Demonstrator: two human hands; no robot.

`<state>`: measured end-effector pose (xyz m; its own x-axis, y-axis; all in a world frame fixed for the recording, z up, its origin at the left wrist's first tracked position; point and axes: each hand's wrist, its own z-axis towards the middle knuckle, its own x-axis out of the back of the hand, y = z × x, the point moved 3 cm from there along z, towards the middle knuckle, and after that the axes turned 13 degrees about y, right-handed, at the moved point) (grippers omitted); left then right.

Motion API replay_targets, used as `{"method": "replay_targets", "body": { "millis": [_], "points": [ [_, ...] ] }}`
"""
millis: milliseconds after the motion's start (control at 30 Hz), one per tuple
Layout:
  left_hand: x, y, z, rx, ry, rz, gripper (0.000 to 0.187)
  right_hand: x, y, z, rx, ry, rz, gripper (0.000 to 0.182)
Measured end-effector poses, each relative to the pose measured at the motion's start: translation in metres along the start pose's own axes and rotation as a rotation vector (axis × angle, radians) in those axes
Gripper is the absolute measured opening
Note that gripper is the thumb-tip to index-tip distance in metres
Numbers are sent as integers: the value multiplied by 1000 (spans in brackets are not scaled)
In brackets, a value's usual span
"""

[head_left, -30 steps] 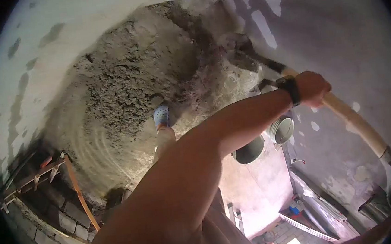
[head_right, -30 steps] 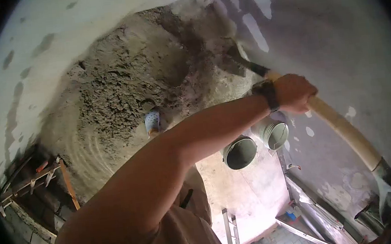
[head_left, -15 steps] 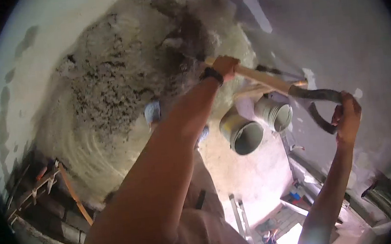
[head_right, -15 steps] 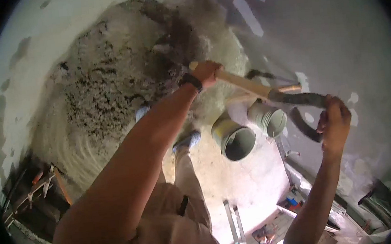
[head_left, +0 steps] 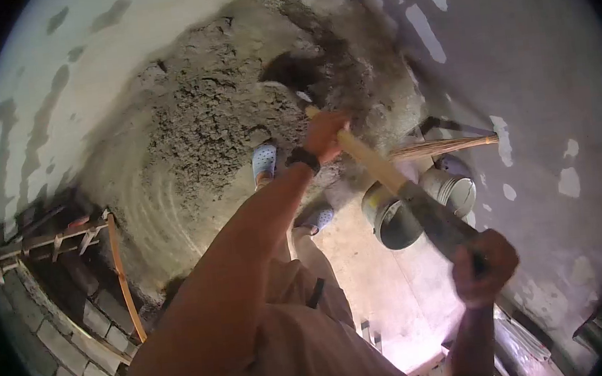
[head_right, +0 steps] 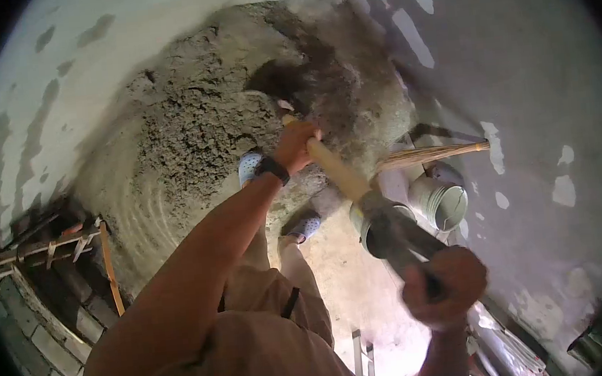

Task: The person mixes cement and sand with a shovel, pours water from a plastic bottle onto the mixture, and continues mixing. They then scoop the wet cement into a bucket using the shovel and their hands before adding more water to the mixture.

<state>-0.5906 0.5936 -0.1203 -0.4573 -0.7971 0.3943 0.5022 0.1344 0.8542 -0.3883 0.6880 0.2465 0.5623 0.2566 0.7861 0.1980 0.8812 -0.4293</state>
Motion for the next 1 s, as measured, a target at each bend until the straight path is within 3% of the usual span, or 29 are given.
{"method": "replay_targets", "body": {
  "millis": [67,133,167,200,233,300,333,367,433,500,567,633,667,700,767,833,900,1000],
  "points": [
    [6,14,-18,18,7,75,24,12,-16,-16,104,-71,35,20],
    [13,44,-22,-51,-45,69,21,50,0,-34,20,167,89,20],
    [11,59,-19,-49,-40,68,21,83,8,-27,-32,187,-5,27],
    [3,82,-8,-128,3,-5,17,128,20,-25,-73,203,-336,31],
    [0,107,8,-208,52,-77,14,161,23,-11,-148,370,-395,30],
    [17,162,60,-172,-91,-43,23,214,13,31,-264,694,-282,28],
    [14,173,84,-227,40,-212,23,227,-3,54,-249,794,-243,27],
    [22,186,110,-253,39,-187,25,231,-23,76,-197,850,-221,26],
    [39,195,157,-299,94,-176,29,204,-62,116,-86,883,-190,24],
    [48,156,176,-292,163,-199,31,136,-85,149,-36,820,-167,22],
    [54,83,185,-245,202,-222,31,34,-81,167,-101,680,-154,21],
    [30,-74,150,-272,344,-225,22,-91,-58,175,-230,383,-157,20],
    [47,-150,114,-202,21,-131,23,-155,-42,175,-323,177,-173,20],
    [62,-182,102,189,-89,-56,23,-188,-36,178,-375,79,-108,20],
    [66,-178,109,150,46,29,20,-201,-37,197,-409,71,-16,20],
    [47,-165,72,167,26,26,19,-186,-50,187,-421,9,-15,25],
    [73,-169,129,68,126,90,17,-188,-50,188,-504,29,26,27],
    [81,-150,98,145,88,17,17,-172,-61,177,-489,3,45,29]
  ]
}}
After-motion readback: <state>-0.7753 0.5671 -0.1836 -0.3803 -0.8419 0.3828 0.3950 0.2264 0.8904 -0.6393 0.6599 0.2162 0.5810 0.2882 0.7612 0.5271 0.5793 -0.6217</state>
